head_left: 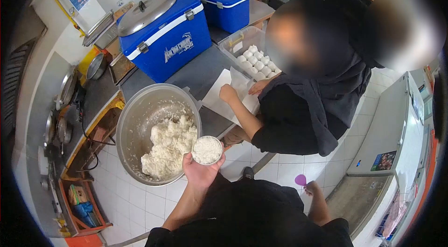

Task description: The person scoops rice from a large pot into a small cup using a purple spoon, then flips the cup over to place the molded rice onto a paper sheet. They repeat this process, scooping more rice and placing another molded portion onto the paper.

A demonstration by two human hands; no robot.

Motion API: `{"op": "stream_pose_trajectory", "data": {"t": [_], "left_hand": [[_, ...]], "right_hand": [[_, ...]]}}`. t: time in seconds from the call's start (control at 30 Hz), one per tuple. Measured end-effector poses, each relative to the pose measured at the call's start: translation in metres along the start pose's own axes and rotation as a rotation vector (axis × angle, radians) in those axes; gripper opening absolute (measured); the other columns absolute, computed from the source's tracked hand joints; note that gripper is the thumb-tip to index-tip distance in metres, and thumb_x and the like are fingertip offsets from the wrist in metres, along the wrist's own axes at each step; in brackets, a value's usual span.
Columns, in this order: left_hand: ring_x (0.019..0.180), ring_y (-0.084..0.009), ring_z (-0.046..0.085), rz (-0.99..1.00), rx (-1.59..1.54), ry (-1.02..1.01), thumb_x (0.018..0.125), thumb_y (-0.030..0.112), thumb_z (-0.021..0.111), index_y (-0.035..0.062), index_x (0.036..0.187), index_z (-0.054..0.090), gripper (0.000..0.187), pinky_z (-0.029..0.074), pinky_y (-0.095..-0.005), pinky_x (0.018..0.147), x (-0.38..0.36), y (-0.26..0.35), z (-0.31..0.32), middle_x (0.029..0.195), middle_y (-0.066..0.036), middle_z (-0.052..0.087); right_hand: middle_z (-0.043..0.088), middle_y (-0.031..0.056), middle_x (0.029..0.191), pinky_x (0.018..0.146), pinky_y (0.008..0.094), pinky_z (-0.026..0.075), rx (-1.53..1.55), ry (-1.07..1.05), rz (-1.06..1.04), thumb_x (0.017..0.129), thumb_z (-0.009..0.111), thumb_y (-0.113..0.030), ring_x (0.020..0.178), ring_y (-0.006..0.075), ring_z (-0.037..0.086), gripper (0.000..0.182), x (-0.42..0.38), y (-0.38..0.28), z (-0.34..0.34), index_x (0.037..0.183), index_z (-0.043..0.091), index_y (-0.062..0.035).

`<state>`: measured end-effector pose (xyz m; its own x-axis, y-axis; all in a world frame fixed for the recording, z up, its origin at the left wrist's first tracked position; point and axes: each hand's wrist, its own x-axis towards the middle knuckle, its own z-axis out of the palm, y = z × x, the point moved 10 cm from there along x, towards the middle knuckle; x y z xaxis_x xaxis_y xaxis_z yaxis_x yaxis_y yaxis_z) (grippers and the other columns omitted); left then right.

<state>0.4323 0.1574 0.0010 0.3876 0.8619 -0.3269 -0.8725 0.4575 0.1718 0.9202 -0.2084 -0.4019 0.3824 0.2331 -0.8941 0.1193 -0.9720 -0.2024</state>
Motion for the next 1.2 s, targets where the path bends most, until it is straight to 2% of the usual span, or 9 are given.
{"op": "stream_pose_trajectory", "data": {"t": [0.07,0.17,0.23,0.3,0.43,0.67,0.87,1.13,1.2], "left_hand": [[0.135,-0.041,0.049,-0.014,-0.001,-0.009,0.088,0.044,0.054,0.0045,0.143,0.049,0.068,0.045,-0.0569,0.104,0.0,-0.003,-0.001,0.145,-0.019,0.053],[0.138,-0.0425,0.048,-0.052,0.003,-0.026,0.087,0.045,0.053,0.0049,0.144,0.049,0.069,0.043,-0.0573,0.107,0.0,-0.012,-0.007,0.147,-0.02,0.053],[0.138,-0.0424,0.048,-0.056,0.035,-0.037,0.087,0.044,0.053,0.0047,0.143,0.049,0.069,0.043,-0.0572,0.107,-0.002,-0.013,-0.007,0.147,-0.02,0.053],[0.137,-0.0421,0.048,-0.054,0.046,-0.039,0.087,0.045,0.053,0.0048,0.143,0.05,0.069,0.043,-0.057,0.107,-0.002,-0.013,-0.009,0.147,-0.02,0.053],[0.136,-0.0412,0.049,-0.068,0.043,-0.021,0.087,0.044,0.055,0.005,0.143,0.05,0.069,0.047,-0.0562,0.104,0.0,-0.018,-0.01,0.146,-0.02,0.053],[0.137,-0.0404,0.049,-0.065,0.098,-0.016,0.086,0.046,0.056,0.0048,0.143,0.049,0.071,0.044,-0.0575,0.108,-0.001,-0.024,-0.013,0.146,-0.019,0.053],[0.138,-0.0382,0.05,-0.066,0.114,-0.027,0.088,0.046,0.053,0.0054,0.143,0.05,0.069,0.039,-0.0607,0.113,-0.001,-0.024,-0.019,0.149,-0.018,0.052],[0.135,-0.0377,0.053,-0.106,0.092,-0.041,0.09,0.045,0.052,0.0072,0.143,0.052,0.065,0.039,-0.0605,0.113,0.0,-0.031,-0.016,0.148,-0.016,0.054],[0.134,-0.0376,0.053,-0.108,0.094,-0.04,0.089,0.045,0.053,0.0075,0.142,0.052,0.065,0.039,-0.0603,0.113,-0.001,-0.033,-0.015,0.148,-0.016,0.054]], "right_hand": [[0.064,0.0109,0.06,0.046,0.0402,0.047,-0.261,0.011,0.046,0.095,0.063,-0.016,0.048,0.0211,0.061,0.031,0.016,0.014,0.005,0.067,0.068,-0.0025],[0.063,0.01,0.06,0.046,0.0398,0.046,0.185,0.091,-0.212,0.096,0.061,-0.016,0.046,0.0213,0.058,0.031,0.052,0.059,0.01,0.069,0.067,-0.0028],[0.062,0.0083,0.06,0.044,0.0387,0.044,0.319,0.088,-0.145,0.097,0.06,-0.017,0.045,0.0202,0.056,0.031,0.062,0.07,0.015,0.07,0.066,-0.0033],[0.06,0.0056,0.06,0.042,0.0369,0.04,0.297,0.029,0.154,0.099,0.059,-0.017,0.044,0.0179,0.052,0.03,0.063,0.056,0.036,0.073,0.065,-0.0041],[0.057,0.002,0.061,0.04,0.0317,0.034,0.252,0.081,0.078,0.101,0.057,-0.019,0.047,0.0121,0.05,0.03,0.008,0.0,0.021,0.074,0.062,-0.0064],[0.061,0.0038,0.066,0.043,0.0341,0.037,0.208,0.087,0.093,0.101,0.058,-0.02,0.047,0.0146,0.05,0.024,-0.03,-0.024,0.02,0.083,0.066,-0.0056],[0.061,0.0055,0.066,0.043,0.035,0.04,0.331,0.037,0.057,0.101,0.057,-0.017,0.048,0.0157,0.051,0.021,0.019,0.006,0.031,0.089,0.068,-0.0038],[0.056,0.0033,0.061,0.04,0.0311,0.034,0.416,0.132,0.005,0.099,0.058,-0.013,0.045,0.0145,0.048,0.018,-0.006,-0.017,-0.004,0.086,0.066,-0.0041],[0.053,0.0014,0.059,0.039,0.0305,0.033,0.622,0.069,0.005,0.098,0.058,-0.013,0.043,0.0139,0.046,0.017,-0.009,-0.02,-0.008,0.084,0.065,-0.0045]]}}
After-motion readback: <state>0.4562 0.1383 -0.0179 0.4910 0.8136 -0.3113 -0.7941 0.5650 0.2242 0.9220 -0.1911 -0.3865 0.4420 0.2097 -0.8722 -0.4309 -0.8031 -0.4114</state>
